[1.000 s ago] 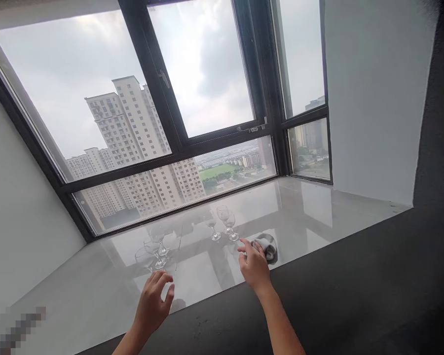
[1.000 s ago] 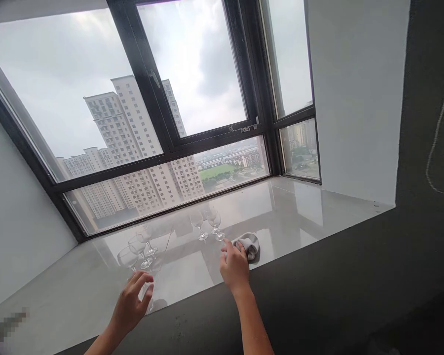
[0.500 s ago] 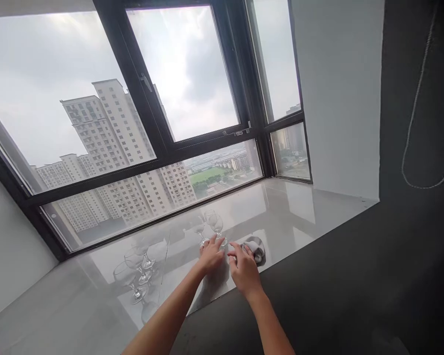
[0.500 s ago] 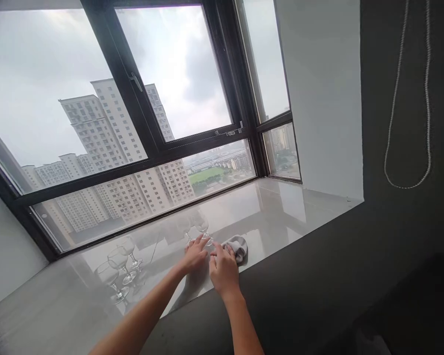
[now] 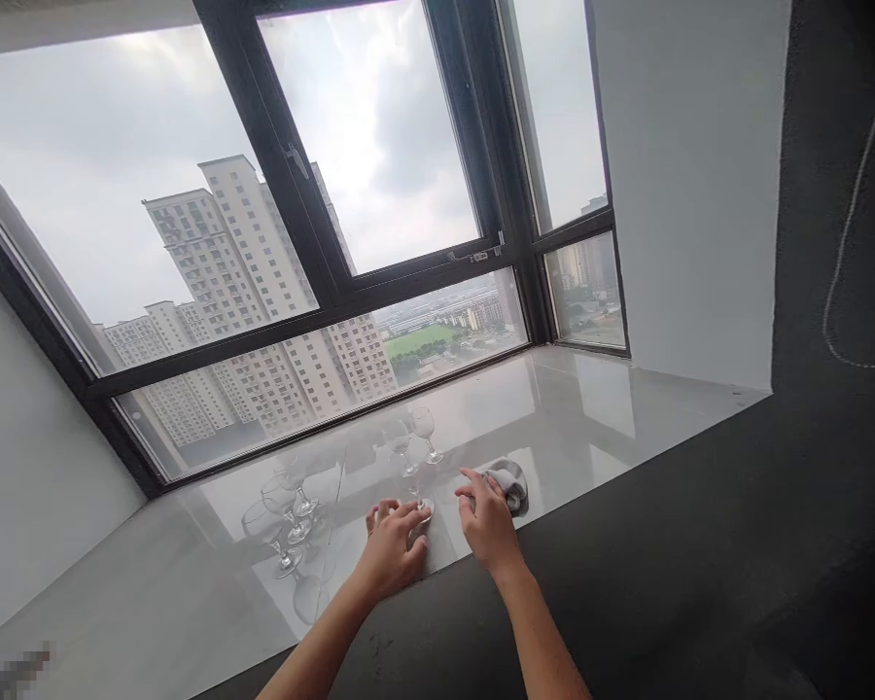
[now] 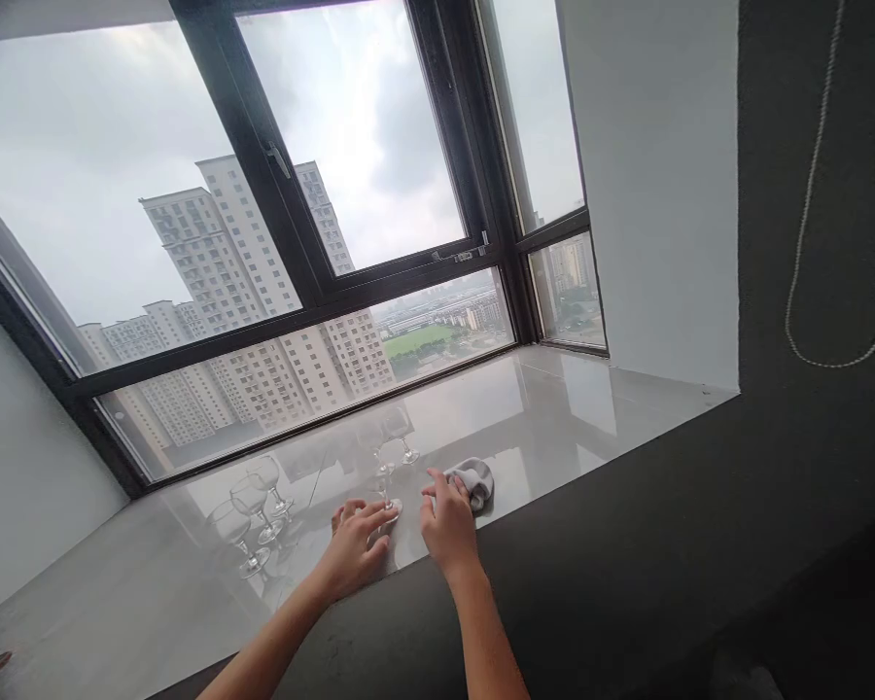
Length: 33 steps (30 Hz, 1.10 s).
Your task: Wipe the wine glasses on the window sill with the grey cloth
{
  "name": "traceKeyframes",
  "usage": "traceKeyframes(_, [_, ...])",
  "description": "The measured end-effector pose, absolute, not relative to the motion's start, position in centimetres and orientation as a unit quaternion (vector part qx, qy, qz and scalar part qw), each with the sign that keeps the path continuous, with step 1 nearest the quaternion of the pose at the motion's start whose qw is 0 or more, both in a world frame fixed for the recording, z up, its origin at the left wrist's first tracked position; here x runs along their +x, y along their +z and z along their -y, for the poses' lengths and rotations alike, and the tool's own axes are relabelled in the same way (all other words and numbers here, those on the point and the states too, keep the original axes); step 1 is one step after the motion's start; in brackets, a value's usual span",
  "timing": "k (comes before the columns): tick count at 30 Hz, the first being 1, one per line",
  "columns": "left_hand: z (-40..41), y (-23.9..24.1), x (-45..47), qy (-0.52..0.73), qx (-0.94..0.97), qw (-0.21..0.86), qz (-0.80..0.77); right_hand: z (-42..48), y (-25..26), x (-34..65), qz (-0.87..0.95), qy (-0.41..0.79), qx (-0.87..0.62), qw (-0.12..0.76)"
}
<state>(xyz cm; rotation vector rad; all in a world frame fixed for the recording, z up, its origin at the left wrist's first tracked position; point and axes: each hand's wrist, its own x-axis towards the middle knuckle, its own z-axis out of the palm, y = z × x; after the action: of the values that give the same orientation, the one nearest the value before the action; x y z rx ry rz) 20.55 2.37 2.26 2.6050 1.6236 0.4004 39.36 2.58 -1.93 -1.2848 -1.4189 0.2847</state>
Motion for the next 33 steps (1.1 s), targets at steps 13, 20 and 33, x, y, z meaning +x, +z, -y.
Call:
traceKeyframes(13, [5.3,-1.0,7.6,0.162,0.773,-0.077,-0.609,-2.7,-2.3,39.4,0.607,0.14,-0.545,0.562])
traceKeyframes(20, [6.6,-2.1,5.0,0.195,0.729,-0.108,-0.647,-2.6,-2.2,39.4,0.607,0.137,-0.547,0.559])
traceKeyframes(33, [6.6,-1.6,-2.1,0.196,0.669,-0.073,-0.713,-2.8,-2.4,39.4,0.604,0.137,-0.545,0.565])
